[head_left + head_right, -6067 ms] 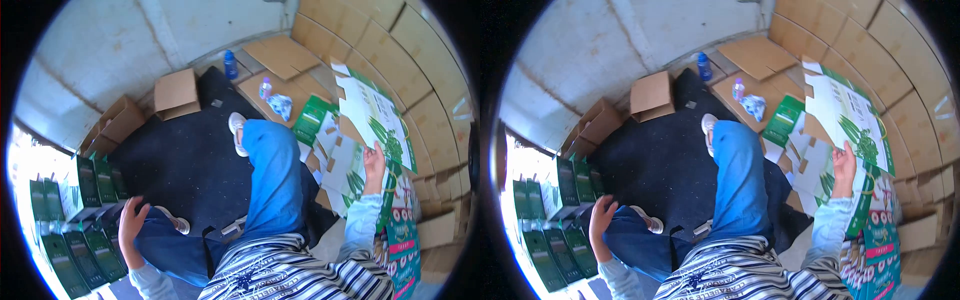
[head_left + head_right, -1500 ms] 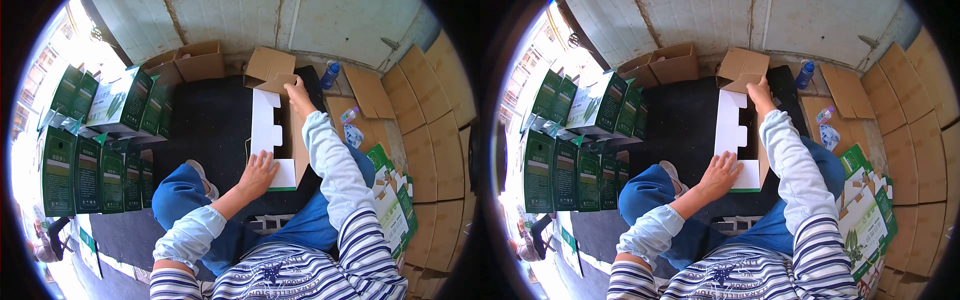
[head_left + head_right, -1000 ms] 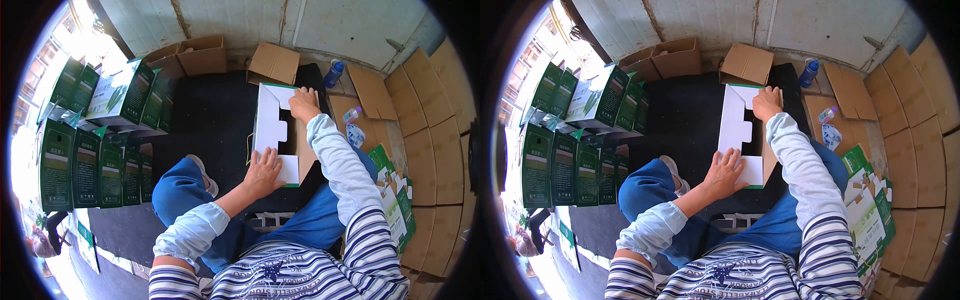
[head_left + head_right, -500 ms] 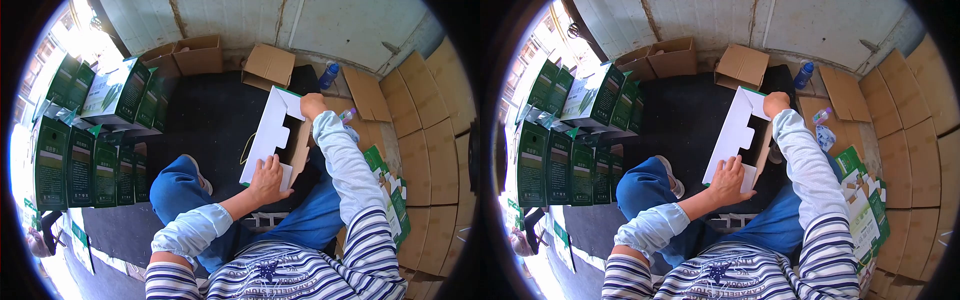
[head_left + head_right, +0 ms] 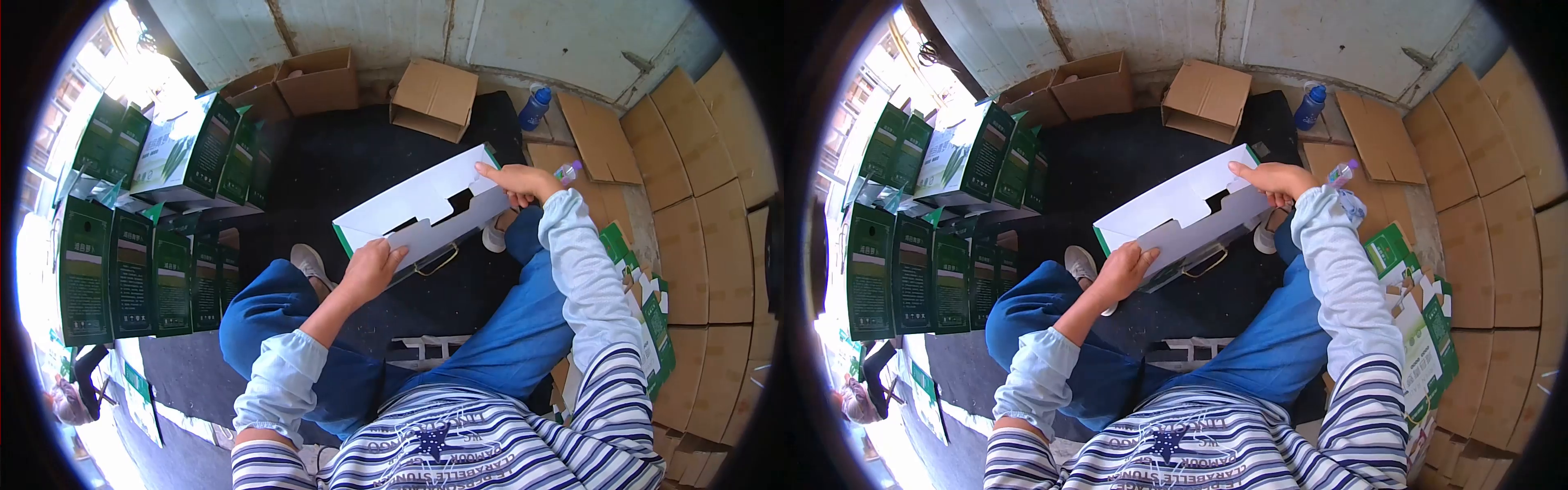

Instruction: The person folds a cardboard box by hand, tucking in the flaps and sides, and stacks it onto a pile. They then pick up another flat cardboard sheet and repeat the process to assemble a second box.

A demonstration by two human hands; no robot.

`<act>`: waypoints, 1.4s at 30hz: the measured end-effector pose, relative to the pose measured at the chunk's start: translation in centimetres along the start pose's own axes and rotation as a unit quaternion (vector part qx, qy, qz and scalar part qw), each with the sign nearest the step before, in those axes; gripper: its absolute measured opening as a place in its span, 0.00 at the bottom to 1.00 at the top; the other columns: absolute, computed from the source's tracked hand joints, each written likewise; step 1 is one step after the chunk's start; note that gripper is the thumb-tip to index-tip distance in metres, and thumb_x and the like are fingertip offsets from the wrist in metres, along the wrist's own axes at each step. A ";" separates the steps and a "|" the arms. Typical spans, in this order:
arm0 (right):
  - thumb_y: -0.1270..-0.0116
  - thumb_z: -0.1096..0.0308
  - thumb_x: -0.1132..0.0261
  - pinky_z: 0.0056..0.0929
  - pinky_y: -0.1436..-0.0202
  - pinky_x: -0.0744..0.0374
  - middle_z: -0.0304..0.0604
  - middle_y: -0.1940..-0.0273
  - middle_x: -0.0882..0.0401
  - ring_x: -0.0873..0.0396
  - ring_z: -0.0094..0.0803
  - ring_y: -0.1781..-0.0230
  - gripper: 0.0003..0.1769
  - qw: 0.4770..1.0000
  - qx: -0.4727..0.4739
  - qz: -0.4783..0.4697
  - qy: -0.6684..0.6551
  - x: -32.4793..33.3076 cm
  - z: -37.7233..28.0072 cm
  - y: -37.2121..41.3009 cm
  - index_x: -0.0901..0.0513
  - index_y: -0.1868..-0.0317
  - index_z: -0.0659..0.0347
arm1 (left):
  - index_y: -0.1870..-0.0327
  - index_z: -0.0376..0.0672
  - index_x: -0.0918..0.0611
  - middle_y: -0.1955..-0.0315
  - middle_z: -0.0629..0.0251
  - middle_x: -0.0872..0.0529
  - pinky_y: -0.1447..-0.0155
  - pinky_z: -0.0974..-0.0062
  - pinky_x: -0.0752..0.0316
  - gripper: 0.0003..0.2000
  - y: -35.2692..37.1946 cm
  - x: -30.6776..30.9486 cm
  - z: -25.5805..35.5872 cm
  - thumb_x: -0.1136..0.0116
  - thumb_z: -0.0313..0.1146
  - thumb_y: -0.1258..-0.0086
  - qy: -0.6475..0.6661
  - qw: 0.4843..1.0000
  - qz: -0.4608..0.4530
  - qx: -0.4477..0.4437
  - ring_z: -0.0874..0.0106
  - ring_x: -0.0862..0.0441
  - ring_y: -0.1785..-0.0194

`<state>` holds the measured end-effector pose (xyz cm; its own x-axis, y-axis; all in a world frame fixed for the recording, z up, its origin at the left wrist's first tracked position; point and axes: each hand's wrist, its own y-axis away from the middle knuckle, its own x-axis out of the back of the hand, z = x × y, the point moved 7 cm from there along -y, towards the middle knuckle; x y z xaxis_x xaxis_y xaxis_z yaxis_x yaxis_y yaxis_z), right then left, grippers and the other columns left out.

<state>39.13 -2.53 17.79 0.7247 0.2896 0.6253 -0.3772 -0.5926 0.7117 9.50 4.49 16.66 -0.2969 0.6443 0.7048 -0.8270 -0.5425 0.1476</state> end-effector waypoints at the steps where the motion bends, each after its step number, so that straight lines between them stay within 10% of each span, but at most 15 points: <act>1: 0.40 0.20 0.61 0.28 0.84 0.32 0.48 0.79 0.24 0.27 0.30 0.85 0.54 1.000 0.006 0.018 -0.011 0.1 0.0 0.0 0.22 0.65 0.74 | 0.54 0.30 0.23 0.62 0.42 0.18 0.48 0.55 0.29 0.18 0.1 -0.3 -0.3 0.50 0.41 0.27 -0.019 0.999 0.034 -0.008 0.47 0.22 0.53; 6: 0.36 0.26 0.59 0.33 0.72 0.23 0.52 0.76 0.23 0.21 0.38 0.77 0.48 0.976 0.154 0.118 -0.098 -0.2 -1.1 0.4 0.20 0.55 0.71 | 0.31 0.33 0.42 0.60 0.41 0.19 0.41 0.57 0.31 0.31 -1.1 -0.2 -2.1 0.45 0.36 0.30 0.048 0.988 0.134 0.061 0.46 0.23 0.48; 10: 0.40 0.45 0.34 0.39 0.52 0.21 0.54 0.51 0.23 0.21 0.48 0.52 0.42 0.867 0.233 0.372 0.237 -2.7 -3.7 3.8 0.37 0.31 0.55 | 0.27 0.34 0.54 0.46 0.38 0.28 0.37 0.57 0.33 0.42 -0.6 0.7 -0.9 0.39 0.31 0.35 -0.017 0.974 0.223 0.024 0.44 0.29 0.41; 14: 0.51 0.53 0.24 0.47 0.37 0.30 0.54 0.33 0.38 0.35 0.51 0.35 0.50 0.784 0.343 0.427 0.292 -3.5 -7.1 5.9 0.39 0.29 0.52 | 0.27 0.39 0.49 0.35 0.38 0.39 0.35 0.58 0.34 0.42 -1.1 0.7 -0.8 0.36 0.30 0.39 -0.030 0.972 0.233 0.008 0.45 0.33 0.37; 17: 0.55 0.53 0.22 0.44 0.32 0.35 0.54 0.31 0.40 0.41 0.49 0.31 0.52 0.836 0.356 0.310 0.279 -4.6 -7.1 3.0 0.38 0.29 0.53 | 0.33 0.40 0.35 0.32 0.38 0.41 0.32 0.58 0.36 0.33 -1.5 -0.2 -1.1 0.35 0.35 0.39 -0.119 0.976 0.180 0.033 0.47 0.36 0.33; 25: 0.55 0.52 0.22 0.43 0.35 0.31 0.53 0.33 0.36 0.35 0.48 0.34 0.49 0.876 0.320 0.216 0.290 -6.0 -6.0 2.2 0.32 0.33 0.56 | 0.34 0.33 0.35 0.32 0.46 0.38 0.27 0.56 0.45 0.38 -1.4 -2.9 0.7 0.34 0.46 0.41 -0.343 0.936 0.053 -0.053 0.53 0.42 0.27; 42: 0.48 0.51 0.26 0.39 0.39 0.28 0.49 0.45 0.25 0.31 0.46 0.40 0.36 0.877 0.346 0.175 0.283 -6.9 -4.8 1.7 0.23 0.40 0.57 | 0.42 0.34 0.28 0.44 0.51 0.25 0.35 0.60 0.37 0.31 -1.3 -3.7 0.6 0.34 0.43 0.43 -0.264 0.962 0.012 -0.074 0.56 0.30 0.38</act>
<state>30.76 -1.96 16.25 0.1581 0.2092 0.9650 0.0635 -0.9774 0.2015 11.97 2.42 14.28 -0.0656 0.2471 0.9668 -0.8935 -0.4459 0.0533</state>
